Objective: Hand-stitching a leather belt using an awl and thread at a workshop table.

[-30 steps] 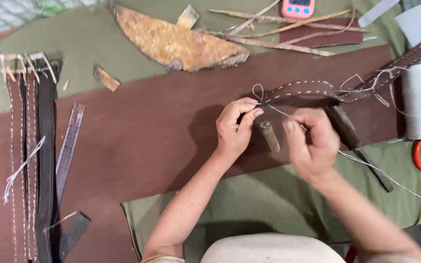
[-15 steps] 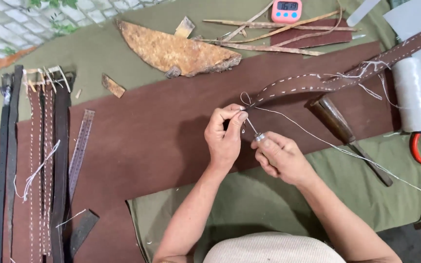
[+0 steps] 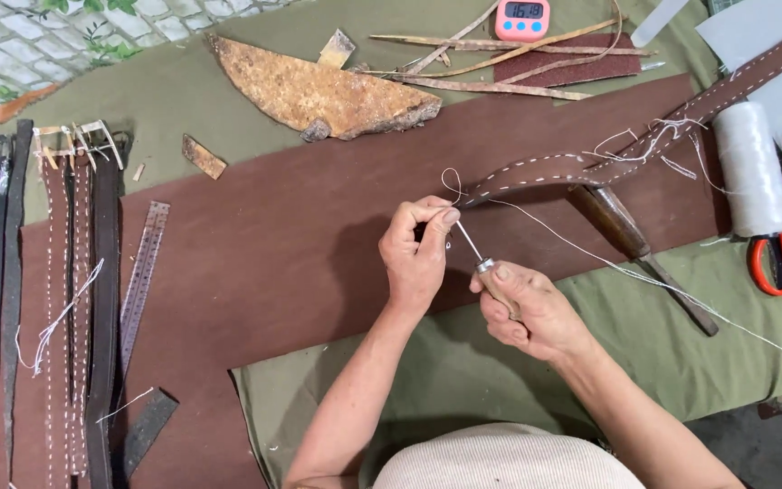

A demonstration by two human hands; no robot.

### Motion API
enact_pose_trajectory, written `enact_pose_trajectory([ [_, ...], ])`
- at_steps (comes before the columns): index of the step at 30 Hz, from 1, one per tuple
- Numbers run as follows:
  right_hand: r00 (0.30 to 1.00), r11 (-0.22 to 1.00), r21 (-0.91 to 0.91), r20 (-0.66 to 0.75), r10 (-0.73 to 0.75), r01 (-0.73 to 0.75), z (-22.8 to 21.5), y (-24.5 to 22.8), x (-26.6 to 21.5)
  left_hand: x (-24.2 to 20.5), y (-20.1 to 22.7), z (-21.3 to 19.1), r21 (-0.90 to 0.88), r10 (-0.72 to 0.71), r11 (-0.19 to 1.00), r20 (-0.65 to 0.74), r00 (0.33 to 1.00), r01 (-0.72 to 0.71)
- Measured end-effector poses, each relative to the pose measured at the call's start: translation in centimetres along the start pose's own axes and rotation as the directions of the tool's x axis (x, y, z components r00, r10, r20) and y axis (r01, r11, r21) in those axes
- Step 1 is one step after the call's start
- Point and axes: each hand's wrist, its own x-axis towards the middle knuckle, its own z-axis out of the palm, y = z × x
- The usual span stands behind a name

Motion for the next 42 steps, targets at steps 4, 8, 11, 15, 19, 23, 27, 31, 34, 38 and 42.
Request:
enact_pose_trajectory([
  [4,0.908,0.646,-0.742,-0.126,-0.399,0.181,-0.7,1.0,0.3,0.1,0.1,-0.5,0.012,-0.041,0.999,0.039,0.998,0.041],
  [8,0.612,-0.003,-0.978,0.133,-0.780,0.210,-2.2,1.8,1.2,0.1,0.5,-1.2,0.146,0.122,0.980,0.106,0.987,-0.137],
  [11,0.581,-0.042,-0.971,0.175,-0.795,0.234,-2.5,2.4,1.5,-0.1,0.0,-1.3,0.209,0.206,0.951,0.120,0.971,-0.227],
  [15,0.891,0.667,-0.674,-0.030,-0.453,0.317,-0.5,1.8,1.0,-0.5,-1.1,-1.7,0.285,0.306,0.898,0.141,0.941,-0.335],
  [19,0.975,0.958,0.238,0.188,0.116,-0.160,-1.0,1.1,0.5,-0.6,-1.8,-1.9,0.279,0.341,0.884,0.164,0.926,-0.375],
  [23,0.973,0.889,-0.427,-0.080,-0.218,0.164,-1.3,2.1,0.2,-0.7,-1.7,-1.9,0.318,0.341,0.870,0.163,0.926,-0.377],
  [27,0.563,-0.222,-0.962,0.274,-0.779,0.161,-3.7,3.8,1.2,-1.1,-1.1,-1.2,0.323,0.310,0.887,0.115,0.944,-0.331],
  [31,0.693,0.112,-0.972,0.066,-0.718,0.208,-2.9,4.0,0.8,-1.4,-1.6,-1.0,0.312,0.277,0.906,0.073,0.958,-0.285],
  [34,0.979,0.967,-0.198,-0.091,-0.181,0.160,-2.6,3.3,0.5,-1.1,-0.9,-1.0,0.246,0.203,0.947,0.042,0.978,-0.207],
  [38,0.919,0.896,0.224,0.188,0.347,-0.384,-3.4,5.7,-2.4,2.7,-0.8,-3.8,0.342,0.182,0.926,-0.035,0.983,-0.159],
  [42,0.990,0.857,-0.495,0.083,-0.116,0.143,-2.1,4.5,-4.3,3.6,0.7,-5.4,0.301,0.000,0.954,-0.013,1.000,0.004],
])
